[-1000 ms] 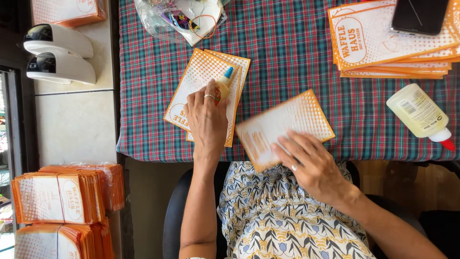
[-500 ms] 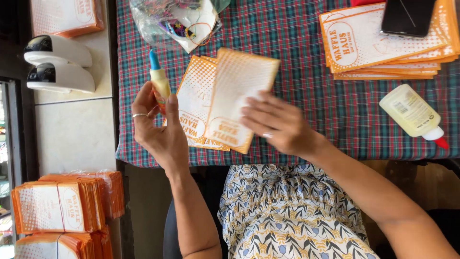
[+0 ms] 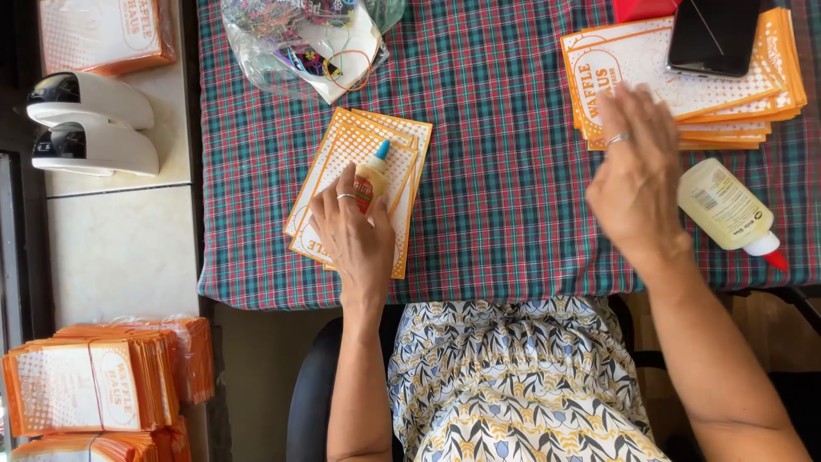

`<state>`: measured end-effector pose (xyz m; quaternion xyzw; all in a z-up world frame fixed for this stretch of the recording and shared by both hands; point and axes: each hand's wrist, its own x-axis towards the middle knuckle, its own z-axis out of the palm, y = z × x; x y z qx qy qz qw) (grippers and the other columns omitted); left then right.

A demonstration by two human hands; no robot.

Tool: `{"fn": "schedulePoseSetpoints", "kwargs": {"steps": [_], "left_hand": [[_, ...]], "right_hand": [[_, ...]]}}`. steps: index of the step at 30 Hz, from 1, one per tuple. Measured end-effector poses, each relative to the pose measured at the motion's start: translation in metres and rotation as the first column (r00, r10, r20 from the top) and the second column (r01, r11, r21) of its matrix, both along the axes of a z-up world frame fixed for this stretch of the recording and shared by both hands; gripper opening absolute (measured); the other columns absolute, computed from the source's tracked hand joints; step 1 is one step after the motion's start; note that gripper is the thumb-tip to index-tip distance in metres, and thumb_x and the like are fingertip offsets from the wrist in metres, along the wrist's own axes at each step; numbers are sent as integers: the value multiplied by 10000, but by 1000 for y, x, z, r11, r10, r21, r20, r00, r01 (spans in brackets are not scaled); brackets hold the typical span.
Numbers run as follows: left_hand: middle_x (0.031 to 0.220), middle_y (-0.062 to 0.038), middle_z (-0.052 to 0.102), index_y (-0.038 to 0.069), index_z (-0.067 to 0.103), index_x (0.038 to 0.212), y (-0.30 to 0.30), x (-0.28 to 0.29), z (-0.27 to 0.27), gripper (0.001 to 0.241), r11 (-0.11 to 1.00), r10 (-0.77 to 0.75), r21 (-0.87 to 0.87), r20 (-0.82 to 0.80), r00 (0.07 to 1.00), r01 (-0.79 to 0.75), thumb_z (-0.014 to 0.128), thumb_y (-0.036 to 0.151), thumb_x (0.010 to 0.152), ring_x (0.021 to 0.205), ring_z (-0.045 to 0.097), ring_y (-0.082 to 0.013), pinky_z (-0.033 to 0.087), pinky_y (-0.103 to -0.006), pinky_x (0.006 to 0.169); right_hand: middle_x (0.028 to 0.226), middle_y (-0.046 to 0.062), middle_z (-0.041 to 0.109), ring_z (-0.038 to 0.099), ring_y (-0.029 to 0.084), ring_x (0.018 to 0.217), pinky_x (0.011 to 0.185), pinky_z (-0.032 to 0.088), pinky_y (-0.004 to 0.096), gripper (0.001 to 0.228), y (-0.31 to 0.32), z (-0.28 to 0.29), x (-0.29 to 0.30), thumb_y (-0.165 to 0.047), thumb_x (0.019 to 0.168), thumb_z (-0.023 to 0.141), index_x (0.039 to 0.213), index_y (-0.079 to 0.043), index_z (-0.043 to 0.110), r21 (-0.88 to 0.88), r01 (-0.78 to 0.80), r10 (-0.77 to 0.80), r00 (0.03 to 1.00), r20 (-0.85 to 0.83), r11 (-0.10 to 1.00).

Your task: The person applies glue from a bottle to the edges of orange paper bags and folds them to secure the seams. They repeat this process for several bags, placing them into a stack after each one is glued and folded.

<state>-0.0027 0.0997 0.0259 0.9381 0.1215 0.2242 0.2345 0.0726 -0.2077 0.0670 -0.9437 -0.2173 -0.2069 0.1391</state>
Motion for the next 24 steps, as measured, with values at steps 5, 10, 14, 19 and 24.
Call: {"fn": "schedulePoseSetpoints", "kwargs": {"steps": [5,10,14,19,24], "left_hand": [[1331,-137,595,78,536,1406,-21,2,21,508,1000,-23,5,26,999,23,745,215,963,1199,530,-360,434,-548,975],[1247,-155,647,35,580,1334,-44,2,39,389,991,-125,-28,152,980,131,735,146,995,1119,579,-360,488,-511,944],[1155,-131,692,33,632,1237,-70,3,56,282,946,-267,-115,250,930,303,749,90,986,1062,646,-310,531,-458,957],[1153,-140,708,0,662,1186,-93,5,46,178,857,-456,-142,237,858,495,657,48,1015,1055,627,-337,517,-450,973],[1535,-156,533,46,635,1360,-92,-1,20,336,652,-756,-10,-81,649,758,619,128,1035,1523,364,-380,277,-555,1269]], "right_hand": [[1292,316,741,682,495,1257,1100,478,572,431,-36,-28,11,257,935,658,1336,110,715,-14,-1,3,994,108,1000],[1007,236,820,822,401,951,839,682,479,212,-10,-8,-4,159,1076,658,1070,62,846,84,-107,73,940,332,991],[947,182,803,768,341,819,679,572,446,91,30,-3,-40,90,1007,710,1030,38,780,125,-273,234,938,257,954],[1114,218,716,669,366,1057,888,569,472,349,57,8,-69,-148,914,810,1120,108,692,237,-417,437,899,-36,877],[1203,253,738,702,398,1087,1006,541,482,206,-17,32,-67,96,974,781,1176,111,741,392,-133,199,971,-133,911]]}}
